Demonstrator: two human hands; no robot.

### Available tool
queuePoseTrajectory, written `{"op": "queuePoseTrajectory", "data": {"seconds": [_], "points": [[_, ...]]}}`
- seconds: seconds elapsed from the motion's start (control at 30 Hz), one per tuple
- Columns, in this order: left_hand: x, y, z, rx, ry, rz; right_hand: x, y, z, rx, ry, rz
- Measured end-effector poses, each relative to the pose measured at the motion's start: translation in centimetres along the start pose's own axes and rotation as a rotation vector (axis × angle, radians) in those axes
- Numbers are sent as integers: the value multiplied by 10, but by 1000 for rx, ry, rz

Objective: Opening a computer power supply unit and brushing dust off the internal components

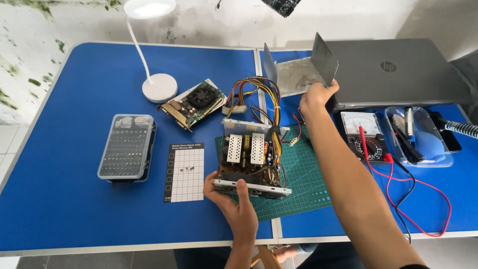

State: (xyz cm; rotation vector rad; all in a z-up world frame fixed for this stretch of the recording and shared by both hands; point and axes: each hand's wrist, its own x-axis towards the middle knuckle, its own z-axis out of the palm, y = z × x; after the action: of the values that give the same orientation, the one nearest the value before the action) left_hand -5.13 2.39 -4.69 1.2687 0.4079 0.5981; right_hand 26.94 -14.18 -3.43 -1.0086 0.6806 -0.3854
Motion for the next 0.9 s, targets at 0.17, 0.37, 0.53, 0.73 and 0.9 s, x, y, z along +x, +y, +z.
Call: {"op": "queuePoseTrajectory", "data": {"seconds": [0.17,0.37,0.53,0.73,0.9], "points": [[0,-5,1,13,18,28,3,13,-5,-5,-46,-106],[0,-3,1,49,11,30,-1,10,-5,-125,-41,-45],[0,-5,1,55,19,37,-16,4,-13,-334,-115,79],[1,0,2,45,29,23,-42,-32,-14,-498,-207,87],[-1,4,1,46,10,13,-47,-52,-24,-496,-246,131]]}}
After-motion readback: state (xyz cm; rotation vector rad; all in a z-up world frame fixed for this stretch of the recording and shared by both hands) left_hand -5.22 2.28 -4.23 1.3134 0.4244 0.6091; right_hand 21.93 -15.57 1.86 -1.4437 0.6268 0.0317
